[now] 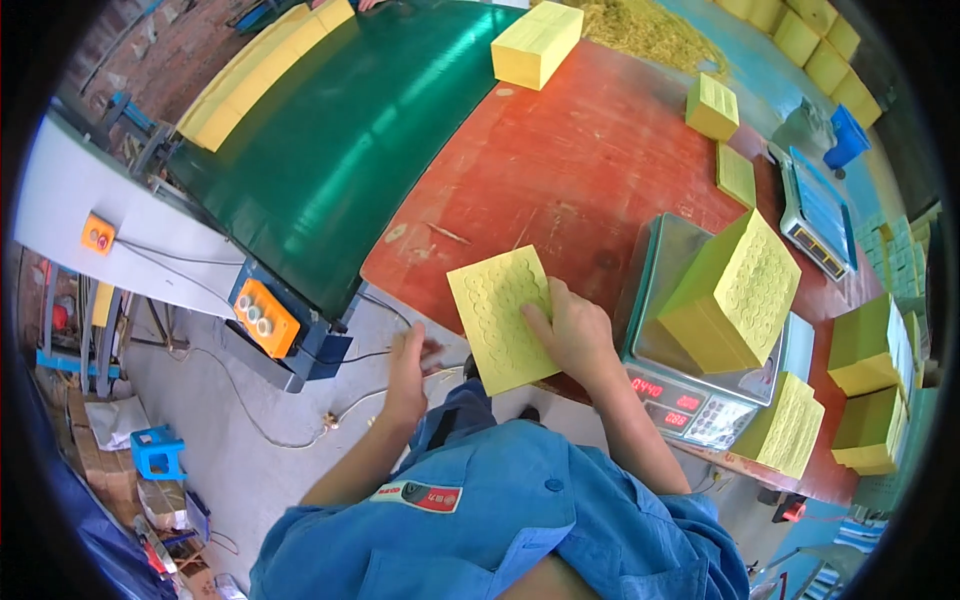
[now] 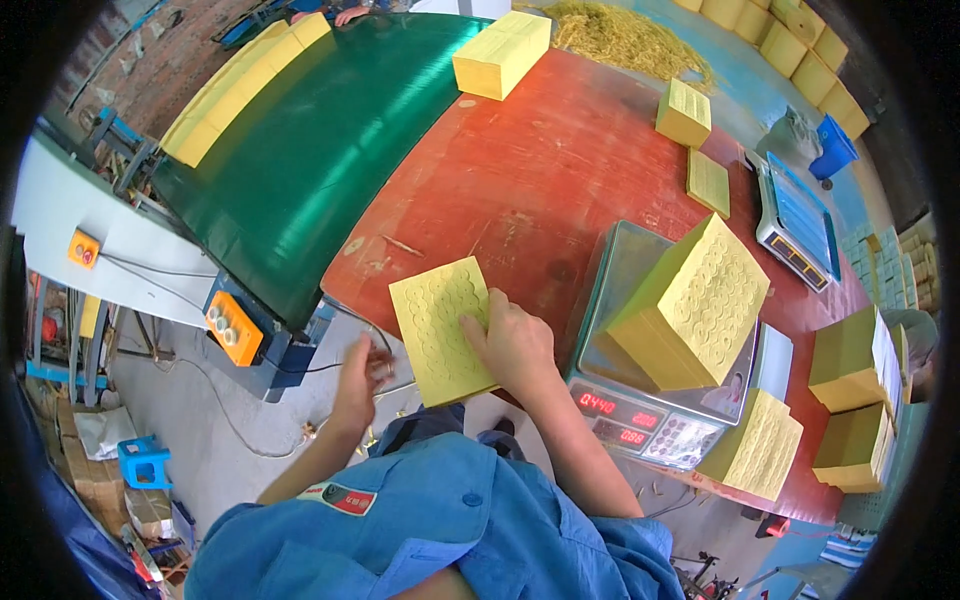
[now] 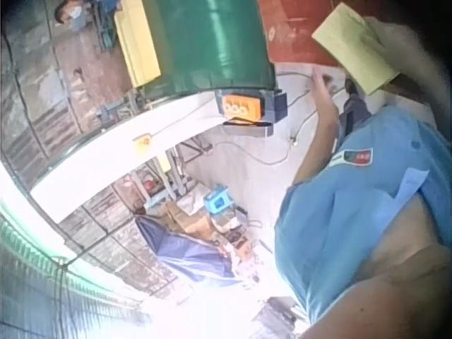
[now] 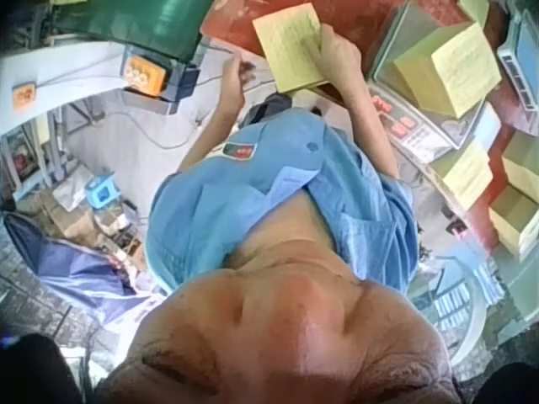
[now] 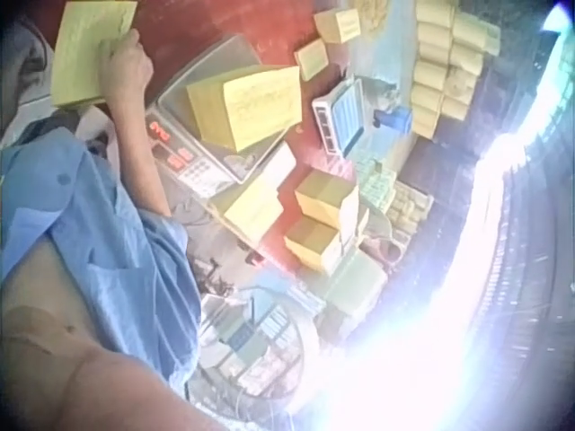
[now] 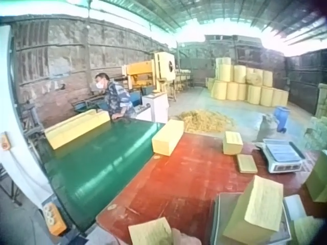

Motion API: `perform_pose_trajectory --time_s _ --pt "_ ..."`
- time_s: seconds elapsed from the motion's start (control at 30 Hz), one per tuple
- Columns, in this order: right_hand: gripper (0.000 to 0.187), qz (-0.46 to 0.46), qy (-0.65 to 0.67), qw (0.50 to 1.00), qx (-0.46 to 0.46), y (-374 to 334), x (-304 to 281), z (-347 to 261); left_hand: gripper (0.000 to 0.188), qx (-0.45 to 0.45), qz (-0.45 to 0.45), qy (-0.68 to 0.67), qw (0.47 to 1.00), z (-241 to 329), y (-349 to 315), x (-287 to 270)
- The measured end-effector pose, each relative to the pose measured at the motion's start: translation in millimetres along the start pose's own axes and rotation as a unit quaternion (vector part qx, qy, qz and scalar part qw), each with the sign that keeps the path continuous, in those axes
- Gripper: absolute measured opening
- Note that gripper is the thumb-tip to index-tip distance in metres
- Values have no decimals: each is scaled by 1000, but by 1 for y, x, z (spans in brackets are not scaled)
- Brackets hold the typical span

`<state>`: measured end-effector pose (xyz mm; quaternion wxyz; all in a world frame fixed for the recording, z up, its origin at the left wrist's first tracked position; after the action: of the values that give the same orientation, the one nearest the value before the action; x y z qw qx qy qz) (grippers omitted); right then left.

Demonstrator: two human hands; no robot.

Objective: Weighing and counting stacks of yellow foam or paper blocks on a digital scale in a factory setting.

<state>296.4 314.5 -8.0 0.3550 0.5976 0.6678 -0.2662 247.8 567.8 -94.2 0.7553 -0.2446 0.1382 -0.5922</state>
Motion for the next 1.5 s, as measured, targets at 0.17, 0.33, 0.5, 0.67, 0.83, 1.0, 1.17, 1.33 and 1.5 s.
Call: perform_pose_trajectory --time_s 0.17,0.33,0.5,0.67,0.83,1.0,1.17,1.33,1.5 --pt "44 19 0 1000 -4 -17 19 -7 87 -63 -128 -203 969 -22 -27 32" --pt "47 1 13 999 44 -33 31 -10 66 -1 -199 -186 962 -18 -47 27" --pt "50 -34 54 995 77 -44 34 -26 61 62 -213 -90 971 13 -74 31" --pt "59 -23 144 987 69 -60 10 -19 62 35 -222 -97 970 18 -48 24" --pt "62 106 288 950 66 -95 -52 -13 52 143 -277 -67 948 57 -41 2" --pt "64 170 475 862 48 -102 -127 17 44 268 -405 18 874 158 -74 121" --pt "47 271 518 809 69 -105 -225 46 49 239 -533 69 809 212 -107 262" --pt "39 277 565 769 109 -101 -250 100 57 116 -561 189 798 229 -104 348" --pt "39 242 579 767 136 -99 -243 136 64 109 -540 253 796 215 -92 363"
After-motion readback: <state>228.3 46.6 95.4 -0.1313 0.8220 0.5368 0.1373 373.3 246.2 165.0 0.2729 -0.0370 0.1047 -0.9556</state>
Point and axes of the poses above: each hand's wrist, its own y-axis towards the middle knuckle, its own x-axis out of the palm, z = x × y, the point moved 2 cm from there along y, towards the middle knuckle, and after that the axes turned 4 degrees about y, right-handed, at the moved point
